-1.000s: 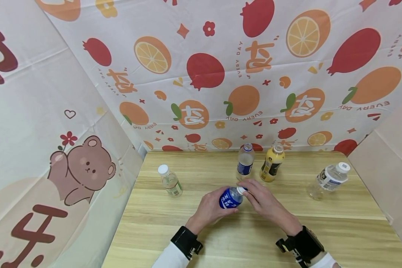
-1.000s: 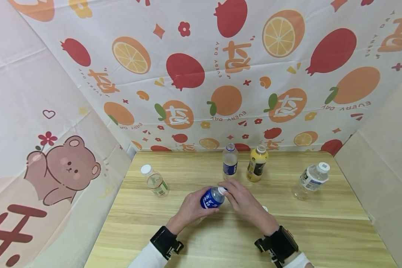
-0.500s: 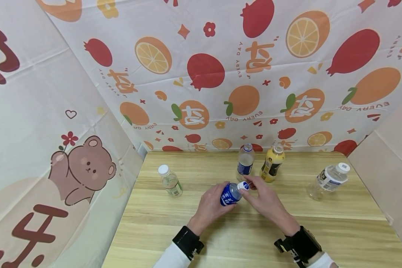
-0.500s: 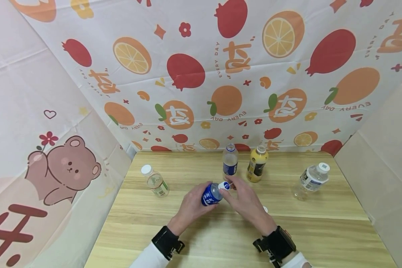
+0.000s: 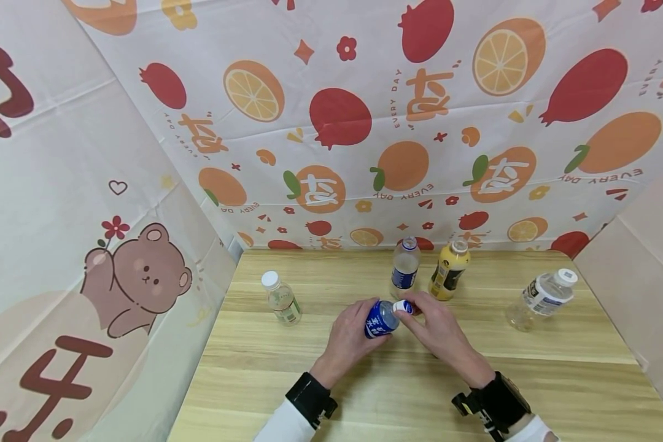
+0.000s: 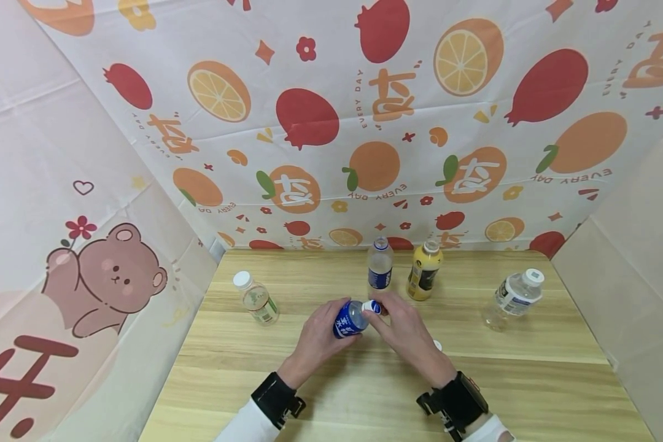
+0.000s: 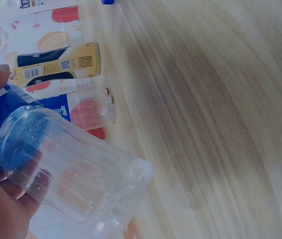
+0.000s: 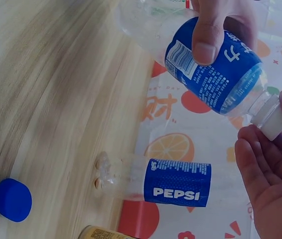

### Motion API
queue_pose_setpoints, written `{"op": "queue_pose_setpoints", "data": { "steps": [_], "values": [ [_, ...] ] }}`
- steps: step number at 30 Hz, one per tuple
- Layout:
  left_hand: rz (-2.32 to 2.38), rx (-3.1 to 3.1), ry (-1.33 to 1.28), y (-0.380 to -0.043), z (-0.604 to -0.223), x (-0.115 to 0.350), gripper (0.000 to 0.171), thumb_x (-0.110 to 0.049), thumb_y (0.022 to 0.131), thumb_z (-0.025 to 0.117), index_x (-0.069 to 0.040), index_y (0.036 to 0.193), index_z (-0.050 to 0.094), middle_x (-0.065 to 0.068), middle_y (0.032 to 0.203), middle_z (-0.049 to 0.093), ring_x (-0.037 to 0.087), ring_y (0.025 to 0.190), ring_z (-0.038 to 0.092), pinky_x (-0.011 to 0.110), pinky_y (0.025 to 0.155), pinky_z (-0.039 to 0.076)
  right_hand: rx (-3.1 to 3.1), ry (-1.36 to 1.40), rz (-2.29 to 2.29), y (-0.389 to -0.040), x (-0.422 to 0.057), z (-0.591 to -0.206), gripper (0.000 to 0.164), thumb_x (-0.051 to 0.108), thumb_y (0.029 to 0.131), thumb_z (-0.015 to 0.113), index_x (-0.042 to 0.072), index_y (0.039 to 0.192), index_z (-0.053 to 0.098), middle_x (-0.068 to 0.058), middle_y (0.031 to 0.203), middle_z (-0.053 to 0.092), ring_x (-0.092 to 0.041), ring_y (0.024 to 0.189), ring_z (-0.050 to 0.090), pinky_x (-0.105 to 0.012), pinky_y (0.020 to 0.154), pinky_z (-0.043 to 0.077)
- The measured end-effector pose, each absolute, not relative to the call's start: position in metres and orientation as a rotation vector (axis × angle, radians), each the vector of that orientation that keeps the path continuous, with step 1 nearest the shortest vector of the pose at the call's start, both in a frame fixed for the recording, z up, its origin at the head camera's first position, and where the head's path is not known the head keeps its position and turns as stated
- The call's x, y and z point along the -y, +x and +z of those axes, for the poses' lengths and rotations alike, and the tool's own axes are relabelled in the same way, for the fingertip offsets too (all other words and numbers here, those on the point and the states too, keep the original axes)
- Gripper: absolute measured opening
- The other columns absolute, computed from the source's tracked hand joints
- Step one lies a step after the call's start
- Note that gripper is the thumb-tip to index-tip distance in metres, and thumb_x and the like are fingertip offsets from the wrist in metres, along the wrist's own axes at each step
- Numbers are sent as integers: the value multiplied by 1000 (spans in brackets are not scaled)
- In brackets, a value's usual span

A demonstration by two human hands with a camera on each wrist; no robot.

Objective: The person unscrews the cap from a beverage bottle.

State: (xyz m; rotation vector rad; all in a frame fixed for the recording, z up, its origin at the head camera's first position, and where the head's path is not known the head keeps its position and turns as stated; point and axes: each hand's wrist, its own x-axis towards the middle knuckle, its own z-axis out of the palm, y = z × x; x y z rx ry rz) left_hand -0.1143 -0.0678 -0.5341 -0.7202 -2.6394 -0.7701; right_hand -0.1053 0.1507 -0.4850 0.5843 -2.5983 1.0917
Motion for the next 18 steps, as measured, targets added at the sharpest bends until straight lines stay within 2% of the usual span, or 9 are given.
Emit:
{"op": "queue_pose_setpoints", "data": {
  "steps": [8, 18],
  "values": [
    [-902, 2659, -723, -113, -536, 69, 80, -34, 76, 94, -11, 141, 55, 7, 127, 68, 23, 114, 66, 40, 97, 56, 2527, 740, 1106, -105, -152, -486, 45, 6, 92, 78, 5, 135, 63, -9, 122, 68, -16, 103, 67, -36, 82, 61],
    [-927, 2633, -748, -112, -537, 70, 80, -30, 75, 95, -8, 141, 55, 9, 126, 68, 24, 113, 66, 41, 97, 56, 2520, 848, 1072, -104, -152, -487, 47, -5, 94, 71, 5, 138, 60, -10, 131, 65, -29, 118, 64, -50, 92, 58]
  ]
}}
